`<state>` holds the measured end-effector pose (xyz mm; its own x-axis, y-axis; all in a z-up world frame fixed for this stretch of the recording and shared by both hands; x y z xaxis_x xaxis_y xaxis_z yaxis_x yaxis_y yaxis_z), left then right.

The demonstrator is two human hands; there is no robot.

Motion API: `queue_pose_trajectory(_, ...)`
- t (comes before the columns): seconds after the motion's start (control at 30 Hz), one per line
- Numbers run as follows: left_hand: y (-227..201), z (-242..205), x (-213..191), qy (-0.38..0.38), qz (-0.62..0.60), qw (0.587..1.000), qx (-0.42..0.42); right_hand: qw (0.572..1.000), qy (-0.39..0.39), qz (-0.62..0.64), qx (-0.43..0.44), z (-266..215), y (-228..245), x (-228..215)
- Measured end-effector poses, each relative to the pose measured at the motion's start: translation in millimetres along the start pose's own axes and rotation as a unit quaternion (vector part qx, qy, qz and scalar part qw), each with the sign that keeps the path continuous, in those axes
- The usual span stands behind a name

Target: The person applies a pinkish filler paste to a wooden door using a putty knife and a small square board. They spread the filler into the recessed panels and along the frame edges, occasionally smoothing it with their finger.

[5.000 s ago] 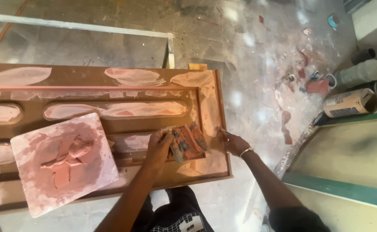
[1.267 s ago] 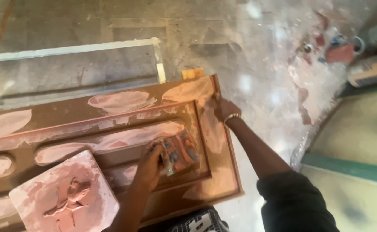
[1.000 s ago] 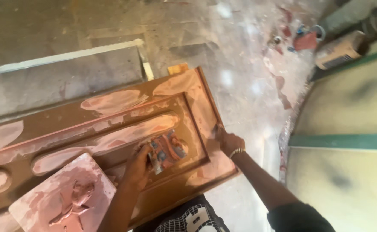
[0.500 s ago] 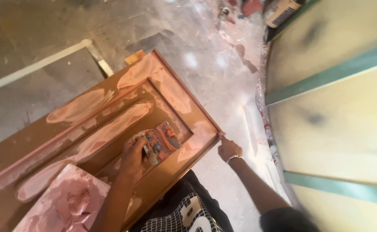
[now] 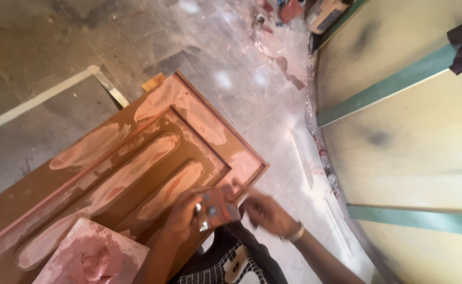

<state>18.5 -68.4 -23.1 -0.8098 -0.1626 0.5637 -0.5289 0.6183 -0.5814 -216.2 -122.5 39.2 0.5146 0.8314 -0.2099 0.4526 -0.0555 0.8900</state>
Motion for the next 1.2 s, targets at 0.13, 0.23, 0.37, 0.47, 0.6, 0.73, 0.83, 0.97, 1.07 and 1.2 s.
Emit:
queue_pose_trajectory(0.13,15.9,23.6,19.9,0.062,-0.159,0.985,-0.040,0.981,0.054,-0.146,-0.118,-32.3,33.7,1.2)
queue_pose_trajectory(0.23,19.0,39.8,10.5,0.056,-0.106,0.993,-0.013,0.941,0.025,-0.269,-0.205,-36.8,24.1,-29.8)
queue_pose_trajectory(0.37,9.0,43.5,-12.7,0.027,-0.114,0.993,0.019,0.877,0.101,-0.454,0.121,-2.7,-48.5,-73.2)
queue_pose_trajectory(0.47,1.8,45.3,-18.1,0.001,-0.067,0.998,0.016,0.836,0.039,-0.499,0.225,30.6,-102.3,-83.5)
queue_pose_trajectory(0.6,-6.9,45.0,-13.9,-0.019,-0.067,0.998,0.002,0.793,0.036,-0.556,0.248,47.4,-155.4,-85.5)
queue_pose_trajectory(0.73,8.2,45.6,-15.4,-0.056,-0.148,0.987,-0.009,0.770,0.042,-0.587,0.247,40.6,-175.2,-87.4)
queue_pose_trajectory(0.83,15.6,47.6,-21.9,-0.089,-0.161,0.983,-0.024,0.762,0.023,-0.606,0.227,33.8,-166.0,-94.6)
queue_pose_trajectory(0.97,16.6,45.6,-28.2,-0.079,-0.152,0.985,0.009,0.854,-0.002,-0.422,0.305,6.5,-156.7,-106.4)
queue_pose_trajectory(1.07,14.0,38.3,-26.5,-0.094,-0.162,0.982,0.014,0.967,-0.088,-0.035,0.236,1.7,-157.0,-99.5)
queue_pose_trajectory(1.2,6.6,35.9,-13.5,-0.075,-0.136,0.988,0.010,0.975,-0.130,-0.055,0.171,14.7,-166.3,-85.9)
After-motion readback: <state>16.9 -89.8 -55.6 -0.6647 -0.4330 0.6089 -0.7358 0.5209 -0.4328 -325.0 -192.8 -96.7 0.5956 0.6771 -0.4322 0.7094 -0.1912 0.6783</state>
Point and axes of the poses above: each hand's wrist, its own z-axis towards the middle knuckle, its own x-axis out of the palm, y = z × x, the point moved 3 cm from there along z, towards the middle knuckle, and after that the axes turned 10 degrees about y, right-handed, at the moved point
